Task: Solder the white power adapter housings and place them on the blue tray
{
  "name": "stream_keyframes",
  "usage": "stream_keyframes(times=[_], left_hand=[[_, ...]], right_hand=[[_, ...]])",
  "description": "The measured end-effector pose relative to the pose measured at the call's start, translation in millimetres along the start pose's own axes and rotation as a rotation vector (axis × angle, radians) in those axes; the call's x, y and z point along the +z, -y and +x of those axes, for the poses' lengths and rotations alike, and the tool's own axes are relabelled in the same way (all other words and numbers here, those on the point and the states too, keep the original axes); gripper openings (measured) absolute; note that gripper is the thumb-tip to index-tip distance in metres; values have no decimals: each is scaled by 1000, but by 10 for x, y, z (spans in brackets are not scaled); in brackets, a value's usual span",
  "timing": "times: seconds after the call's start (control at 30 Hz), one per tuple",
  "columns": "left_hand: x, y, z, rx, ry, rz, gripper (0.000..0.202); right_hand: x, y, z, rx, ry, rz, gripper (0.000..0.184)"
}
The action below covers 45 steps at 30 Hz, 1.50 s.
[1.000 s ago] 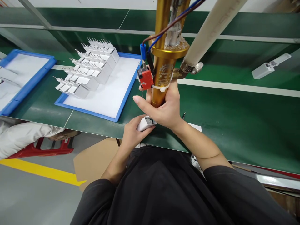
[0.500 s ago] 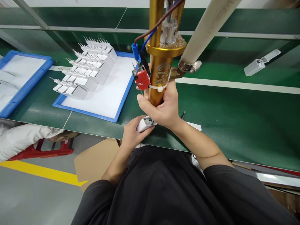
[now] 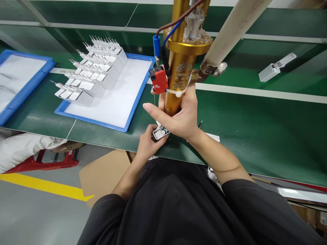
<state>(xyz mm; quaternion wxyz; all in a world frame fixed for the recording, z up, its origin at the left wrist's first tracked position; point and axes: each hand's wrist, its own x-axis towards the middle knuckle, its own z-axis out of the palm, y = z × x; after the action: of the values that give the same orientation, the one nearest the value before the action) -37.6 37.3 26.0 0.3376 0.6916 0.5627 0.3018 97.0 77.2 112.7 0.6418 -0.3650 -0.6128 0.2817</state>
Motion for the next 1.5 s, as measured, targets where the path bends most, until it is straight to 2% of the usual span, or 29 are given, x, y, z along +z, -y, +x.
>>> stream_keyframes(times=[0.2, 0.33, 0.67, 0.83, 1.0, 1.13, 1.23, 1.37, 1.5], left_hand=[[263, -22, -8, 19, 19, -118, 32], [369, -83, -29, 47, -20, -201, 35], [450, -105, -42, -7, -80, -269, 42], [453, -121, -44, -20, -77, -281, 41], [419, -174, -24, 2, -45, -267, 40], [318, -120, 1, -14, -6, -186, 35], [183, -14, 9, -100, -8, -141, 34], [-1, 129, 4, -188, 4, -174, 39], [-99, 190, -5, -195, 26, -93, 39]], right_hand=[[22, 30, -16, -8, -24, 22, 31], [13, 59, -14, 6, -1, 51, 32], [-6, 58, -32, 23, 40, 34, 32], [5, 38, -21, 11, 5, 18, 29], [-25, 99, -27, 23, 52, 26, 30], [-44, 60, -36, 15, 46, 52, 28], [-45, -23, -9, 15, 8, 78, 24], [-47, -97, 80, 7, -107, 75, 27], [-57, -176, 172, 12, -139, 67, 35]])
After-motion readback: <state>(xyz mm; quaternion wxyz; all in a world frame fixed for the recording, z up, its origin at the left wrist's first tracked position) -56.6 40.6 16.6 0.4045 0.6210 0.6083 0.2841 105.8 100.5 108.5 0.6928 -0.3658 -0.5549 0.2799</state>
